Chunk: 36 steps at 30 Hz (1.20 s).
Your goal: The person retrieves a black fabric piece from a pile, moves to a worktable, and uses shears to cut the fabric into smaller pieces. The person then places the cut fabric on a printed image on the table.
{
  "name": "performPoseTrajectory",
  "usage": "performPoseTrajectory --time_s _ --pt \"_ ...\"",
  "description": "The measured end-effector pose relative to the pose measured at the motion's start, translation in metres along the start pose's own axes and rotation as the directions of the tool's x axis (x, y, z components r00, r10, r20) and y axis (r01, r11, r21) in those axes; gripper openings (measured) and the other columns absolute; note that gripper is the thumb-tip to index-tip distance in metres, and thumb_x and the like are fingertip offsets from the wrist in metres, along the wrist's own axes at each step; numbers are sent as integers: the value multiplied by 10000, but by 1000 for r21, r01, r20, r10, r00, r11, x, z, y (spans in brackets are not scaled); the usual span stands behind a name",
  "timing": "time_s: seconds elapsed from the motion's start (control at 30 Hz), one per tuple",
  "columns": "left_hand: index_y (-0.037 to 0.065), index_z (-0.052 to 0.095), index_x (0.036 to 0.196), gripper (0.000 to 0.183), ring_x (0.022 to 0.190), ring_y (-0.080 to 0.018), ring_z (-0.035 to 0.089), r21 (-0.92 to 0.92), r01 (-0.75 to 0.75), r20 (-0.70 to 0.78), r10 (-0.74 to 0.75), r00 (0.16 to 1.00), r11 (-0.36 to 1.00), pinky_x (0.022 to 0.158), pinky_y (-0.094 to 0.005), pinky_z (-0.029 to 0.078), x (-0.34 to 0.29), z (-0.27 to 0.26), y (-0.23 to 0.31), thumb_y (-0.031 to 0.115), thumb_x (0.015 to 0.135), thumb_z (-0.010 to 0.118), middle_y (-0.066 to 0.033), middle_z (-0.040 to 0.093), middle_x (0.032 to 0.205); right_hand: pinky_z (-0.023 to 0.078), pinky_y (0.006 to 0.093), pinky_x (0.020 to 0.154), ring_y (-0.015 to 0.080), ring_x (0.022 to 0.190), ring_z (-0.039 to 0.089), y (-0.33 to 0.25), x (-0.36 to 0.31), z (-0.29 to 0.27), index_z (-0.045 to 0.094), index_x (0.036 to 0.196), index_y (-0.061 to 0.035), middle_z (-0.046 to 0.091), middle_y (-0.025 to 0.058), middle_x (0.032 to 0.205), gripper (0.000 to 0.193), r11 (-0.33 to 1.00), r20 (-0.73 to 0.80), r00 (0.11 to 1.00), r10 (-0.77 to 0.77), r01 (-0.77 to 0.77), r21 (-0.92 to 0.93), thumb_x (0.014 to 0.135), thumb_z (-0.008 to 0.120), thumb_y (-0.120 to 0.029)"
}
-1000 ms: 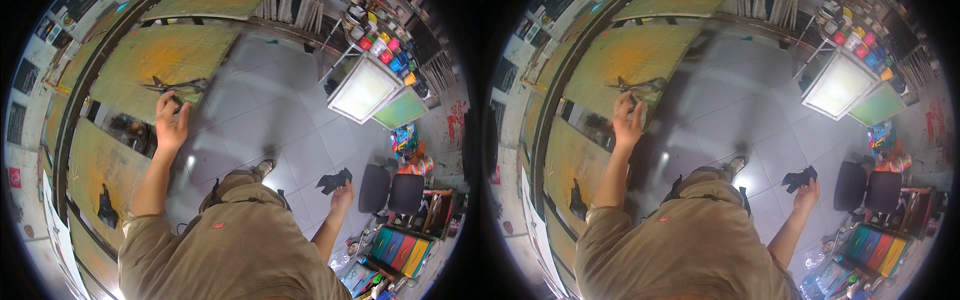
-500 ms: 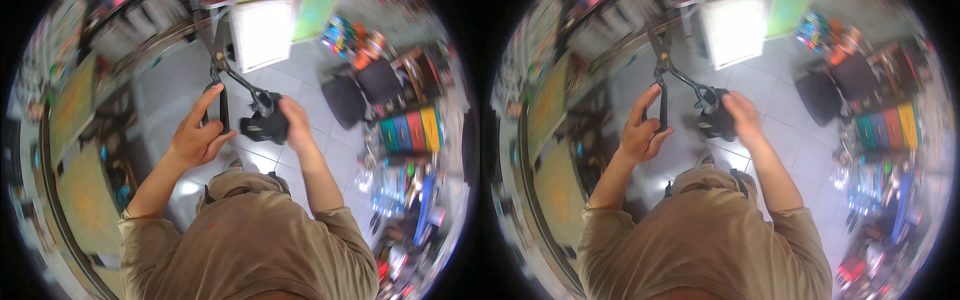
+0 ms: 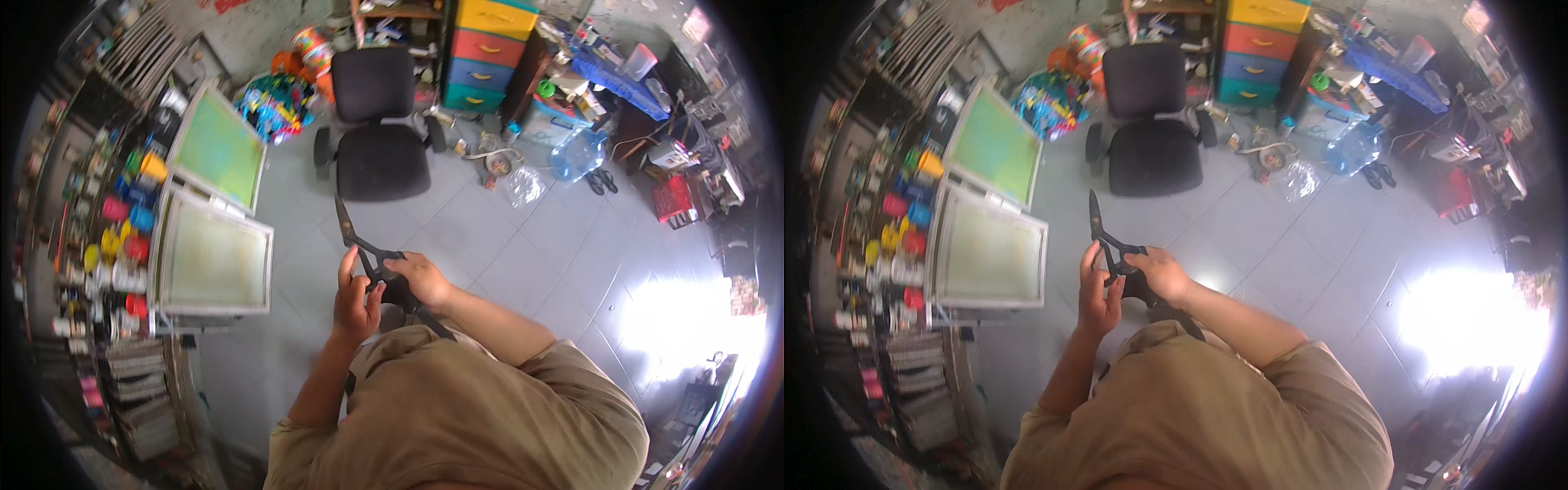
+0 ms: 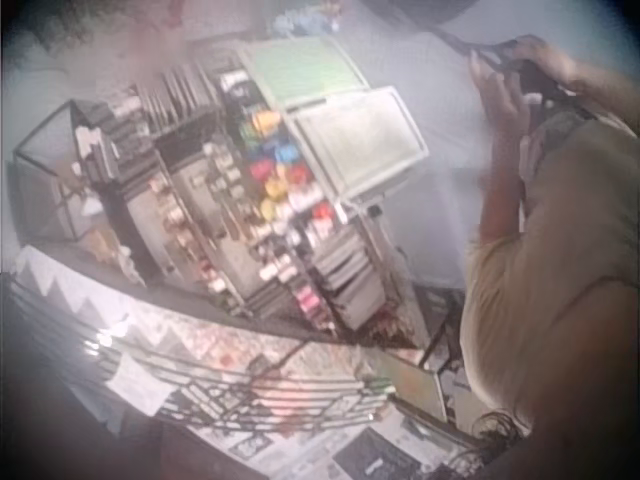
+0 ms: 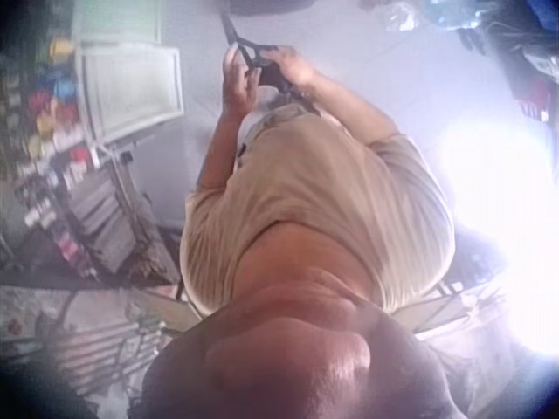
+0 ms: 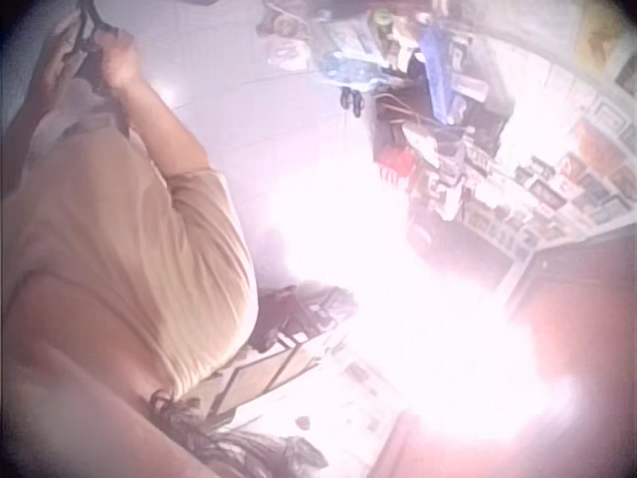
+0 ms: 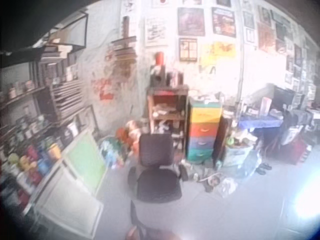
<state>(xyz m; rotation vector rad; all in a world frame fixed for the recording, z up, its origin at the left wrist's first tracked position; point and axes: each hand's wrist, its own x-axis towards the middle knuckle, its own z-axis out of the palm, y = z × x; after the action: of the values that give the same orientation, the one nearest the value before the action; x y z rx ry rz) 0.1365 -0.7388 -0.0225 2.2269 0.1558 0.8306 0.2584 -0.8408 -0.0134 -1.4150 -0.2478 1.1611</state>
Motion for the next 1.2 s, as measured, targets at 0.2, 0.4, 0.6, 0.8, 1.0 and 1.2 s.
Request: performPoseTrajectory --time_s 0.2,0.4,0.6,0.8,1.0,1.2 --pt "0 384 996 244 1184 -427 378 -193 25 137 2 991 981 893 -409 384 115 67 -51 126 859 542 -311 284 1300 431 300 588 161 659 543 -89 87 -52 532 838 7 571 65 718 194 981 -256 948 -191 176 -79 833 485 -182" --pt "84 369 1086 320 896 -135 488 -796 419 211 -448 869 436 774 -296 423 243 123 -147 284 891 524 -82 452 1112 450 409 587 360 646 577 -146 184 -103 499 875 5 586 200 699 220 741 -362 710 -605 335 -581 805 536 -200" --pt "130 523 899 106 787 -162 576 -665 735 715 -402 572 -135 714 -301 467 400 184 -174 181 821 574 -46 583 845 450 450 535 385 605 577 -223 244 -170 463 1024 14 577 197 646 408 231 40 646 -762 329 -916 775 612 -274" --pt "159 490 959 260 686 -131 538 -502 846 822 -406 400 -182 545 -301 437 530 233 -176 200 745 631 -32 545 793 462 420 559 380 628 591 -274 271 -285 533 916 -25 594 192 666 399 572 -119 775 -620 343 -745 745 682 -353" --pt "167 431 1064 449 627 -91 450 -585 811 687 -517 511 23 501 -271 369 596 308 -212 227 677 651 11 485 773 483 383 645 343 747 625 -300 274 -428 577 927 -22 627 201 779 318 721 -396 780 -485 100 -686 760 665 -278" --pt "47 494 945 386 729 -130 511 -450 734 356 -651 670 509 582 -291 402 688 345 -203 158 637 698 -29 552 838 456 323 588 194 621 587 -317 265 -550 595 858 -11 611 120 687 230 820 -613 653 -445 22 -572 752 660 -205"
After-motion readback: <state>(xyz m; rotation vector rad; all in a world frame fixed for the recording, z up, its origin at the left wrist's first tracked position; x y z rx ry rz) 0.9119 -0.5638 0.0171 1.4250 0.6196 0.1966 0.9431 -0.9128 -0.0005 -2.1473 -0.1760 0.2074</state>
